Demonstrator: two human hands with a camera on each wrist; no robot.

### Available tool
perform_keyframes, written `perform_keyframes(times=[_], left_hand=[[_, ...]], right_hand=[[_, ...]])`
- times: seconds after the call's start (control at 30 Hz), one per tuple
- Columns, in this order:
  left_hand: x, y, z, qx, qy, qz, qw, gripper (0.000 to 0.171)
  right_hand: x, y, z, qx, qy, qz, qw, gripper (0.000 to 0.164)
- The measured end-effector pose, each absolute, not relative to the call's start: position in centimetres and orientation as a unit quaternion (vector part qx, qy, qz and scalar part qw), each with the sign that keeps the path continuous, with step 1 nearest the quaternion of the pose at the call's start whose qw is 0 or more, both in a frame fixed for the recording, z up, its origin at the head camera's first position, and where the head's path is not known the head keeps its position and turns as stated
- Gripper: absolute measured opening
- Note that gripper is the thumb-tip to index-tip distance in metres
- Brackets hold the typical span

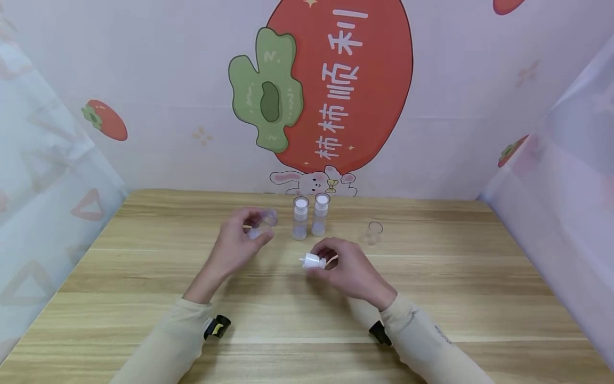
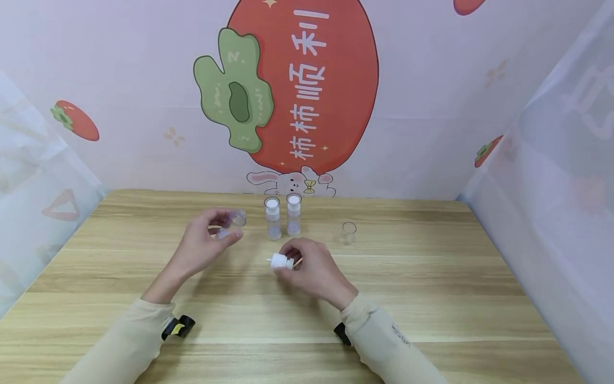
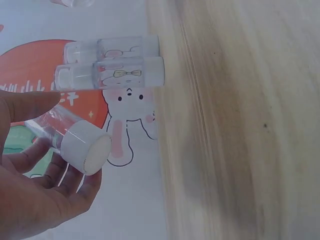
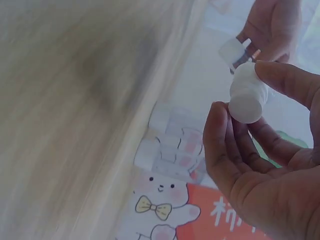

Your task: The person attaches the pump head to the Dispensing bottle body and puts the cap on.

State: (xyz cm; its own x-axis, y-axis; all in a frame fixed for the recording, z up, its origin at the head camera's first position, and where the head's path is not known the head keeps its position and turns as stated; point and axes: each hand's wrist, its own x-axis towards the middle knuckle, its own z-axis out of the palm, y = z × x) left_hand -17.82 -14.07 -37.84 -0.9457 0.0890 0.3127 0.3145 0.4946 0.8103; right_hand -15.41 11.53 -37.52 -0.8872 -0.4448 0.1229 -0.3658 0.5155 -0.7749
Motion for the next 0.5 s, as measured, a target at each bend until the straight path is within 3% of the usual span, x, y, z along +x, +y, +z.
perform_keyframes(times=[0.5], left_hand=[[-16.9,-12.7,-37.6,-0.196,-0.878,-0.421,0.119,0.036]], right_hand=[[-15.9,13.9,-36.9,-0.217,0.846,-0.487,-0.002,0.032]])
